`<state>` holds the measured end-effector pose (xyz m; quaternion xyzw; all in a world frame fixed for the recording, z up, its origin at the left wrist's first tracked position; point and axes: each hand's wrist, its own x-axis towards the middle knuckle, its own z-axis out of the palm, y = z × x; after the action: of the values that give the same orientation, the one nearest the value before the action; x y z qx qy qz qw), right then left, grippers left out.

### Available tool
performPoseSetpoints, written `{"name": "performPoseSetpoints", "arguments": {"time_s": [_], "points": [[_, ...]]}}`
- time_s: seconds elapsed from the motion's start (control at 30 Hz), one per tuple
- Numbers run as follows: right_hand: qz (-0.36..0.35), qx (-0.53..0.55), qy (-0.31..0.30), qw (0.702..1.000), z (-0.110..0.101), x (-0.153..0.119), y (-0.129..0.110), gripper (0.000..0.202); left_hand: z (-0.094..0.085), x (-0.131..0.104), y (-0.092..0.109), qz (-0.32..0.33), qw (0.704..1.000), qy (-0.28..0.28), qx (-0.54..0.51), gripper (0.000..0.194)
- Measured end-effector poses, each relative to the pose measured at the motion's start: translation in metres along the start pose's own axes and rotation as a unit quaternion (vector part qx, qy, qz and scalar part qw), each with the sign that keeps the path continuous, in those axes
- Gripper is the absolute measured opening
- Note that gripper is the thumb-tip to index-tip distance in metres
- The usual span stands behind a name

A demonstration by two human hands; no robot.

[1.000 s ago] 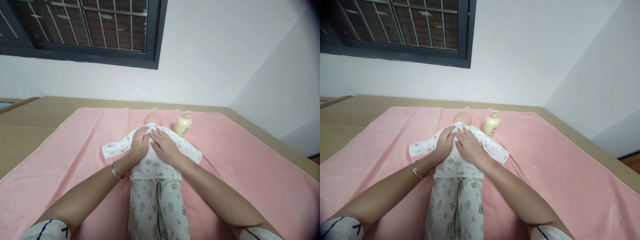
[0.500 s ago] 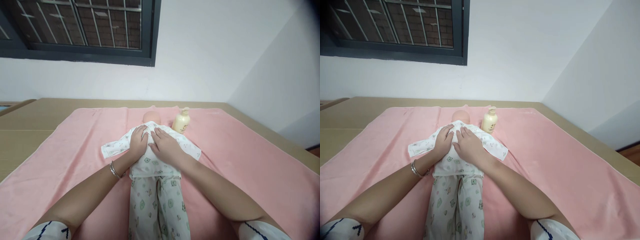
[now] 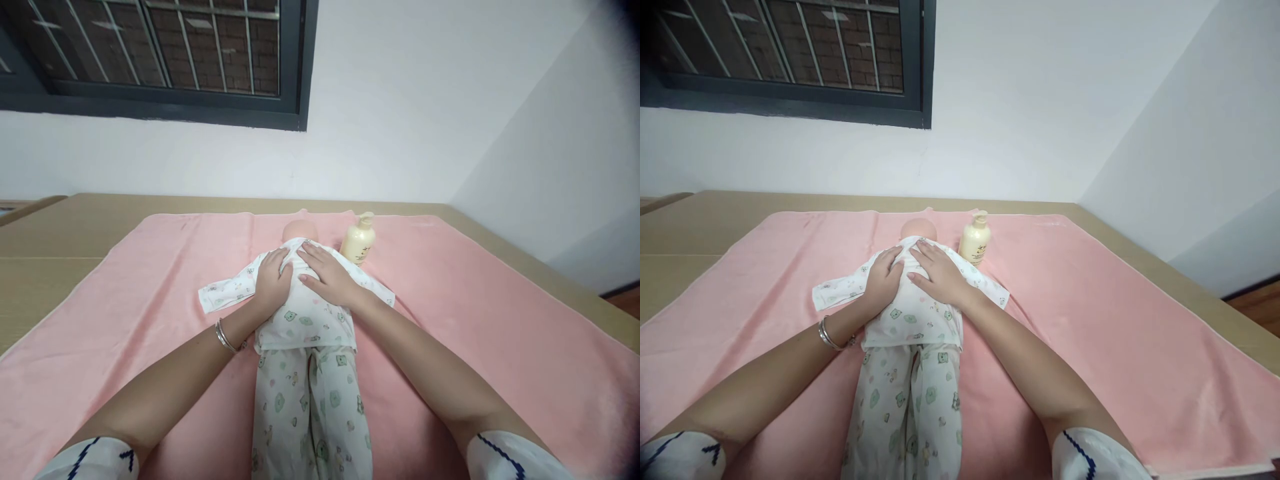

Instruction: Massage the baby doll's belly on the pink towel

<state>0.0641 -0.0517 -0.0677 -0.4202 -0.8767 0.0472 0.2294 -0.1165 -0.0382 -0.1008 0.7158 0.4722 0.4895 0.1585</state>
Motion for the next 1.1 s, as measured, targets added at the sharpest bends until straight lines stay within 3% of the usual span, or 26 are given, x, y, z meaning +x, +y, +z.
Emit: {"name": "performPoseSetpoints", "arguments": {"time_s": [0.37, 0.63, 0.83, 0.97, 1.1], "points": [[0.017, -0.014, -0.013, 1.000, -0.004, 0.001, -0.006, 0.063, 0.001, 0.000, -0.002, -0.002, 1.000, 0.004, -0.003, 0.037], [0.205, -0.106, -0.021, 0.973, -0.001, -0.002, -0.050, 0.060, 0.000, 0.000, -0.001, -0.002, 1.000, 0.000, -0.012, 0.036], [0.134, -0.128, -0.023, 0.982, 0.002, -0.009, -0.066, 0.053, 0.000, -0.001, -0.002, -0.007, 1.000, -0.005, -0.012, 0.035], [0.125, -0.074, -0.045, 0.988, -0.012, -0.002, -0.053, 0.050, 0.000, 0.002, -0.002, -0.004, 1.000, -0.014, -0.001, 0.038], [0.162, 0.020, -0.032, 0.986, -0.049, 0.001, -0.057, 0.046, -0.002, -0.004, 0.006, -0.012, 0.998, -0.048, 0.039, 0.044]]}}
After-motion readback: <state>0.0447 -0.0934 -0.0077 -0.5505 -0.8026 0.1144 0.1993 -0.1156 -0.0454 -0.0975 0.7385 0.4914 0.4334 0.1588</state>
